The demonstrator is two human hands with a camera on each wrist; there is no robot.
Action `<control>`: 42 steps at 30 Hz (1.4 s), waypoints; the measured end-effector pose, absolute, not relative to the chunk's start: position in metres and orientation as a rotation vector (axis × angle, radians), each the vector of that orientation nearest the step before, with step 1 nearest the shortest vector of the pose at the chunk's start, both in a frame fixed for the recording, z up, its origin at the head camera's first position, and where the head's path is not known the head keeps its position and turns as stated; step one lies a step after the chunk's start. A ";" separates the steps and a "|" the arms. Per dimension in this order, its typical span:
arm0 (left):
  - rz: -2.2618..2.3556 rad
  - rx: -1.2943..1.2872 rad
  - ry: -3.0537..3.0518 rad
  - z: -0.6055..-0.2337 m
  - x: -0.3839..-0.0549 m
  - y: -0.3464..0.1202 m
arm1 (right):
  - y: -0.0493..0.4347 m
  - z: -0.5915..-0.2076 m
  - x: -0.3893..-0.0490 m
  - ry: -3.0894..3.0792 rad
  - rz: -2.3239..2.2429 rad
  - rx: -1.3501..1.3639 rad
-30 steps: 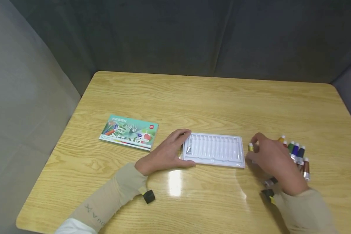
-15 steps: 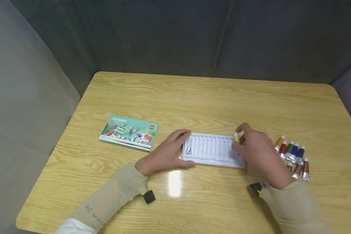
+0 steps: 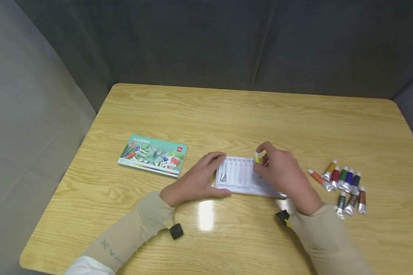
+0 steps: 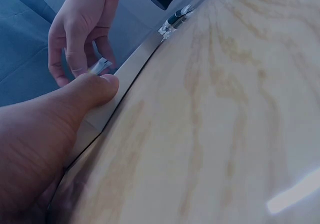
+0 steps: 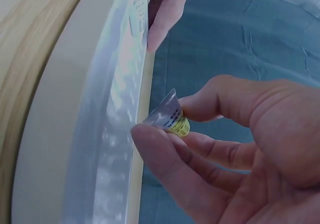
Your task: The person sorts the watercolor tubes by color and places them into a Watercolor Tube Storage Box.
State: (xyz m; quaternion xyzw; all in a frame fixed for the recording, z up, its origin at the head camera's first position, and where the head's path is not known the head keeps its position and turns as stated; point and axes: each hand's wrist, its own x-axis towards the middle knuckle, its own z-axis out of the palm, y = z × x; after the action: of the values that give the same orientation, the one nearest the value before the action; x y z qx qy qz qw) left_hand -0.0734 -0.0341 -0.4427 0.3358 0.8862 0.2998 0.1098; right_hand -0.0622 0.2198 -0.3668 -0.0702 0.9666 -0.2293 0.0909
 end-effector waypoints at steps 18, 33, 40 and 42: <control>0.893 0.996 2.608 -0.443 -0.074 -0.032 | 0.185 -0.378 -0.062 2.853 -0.818 -0.326; 0.907 0.986 2.611 -0.443 -0.075 -0.033 | 0.170 -0.391 -0.060 2.852 -0.868 -0.302; 0.895 0.981 2.605 -0.443 -0.074 -0.034 | 0.168 -0.394 -0.061 2.859 -0.865 -0.301; 0.898 0.982 2.603 -0.443 -0.074 -0.034 | 0.167 -0.395 -0.061 2.864 -0.864 -0.298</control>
State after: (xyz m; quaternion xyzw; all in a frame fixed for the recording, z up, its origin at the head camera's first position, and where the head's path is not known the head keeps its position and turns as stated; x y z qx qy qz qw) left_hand -0.0737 -0.0336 -0.4427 0.3340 0.8851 0.3052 0.1090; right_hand -0.0606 0.1672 -0.3950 -0.0988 0.9505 -0.2869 0.0675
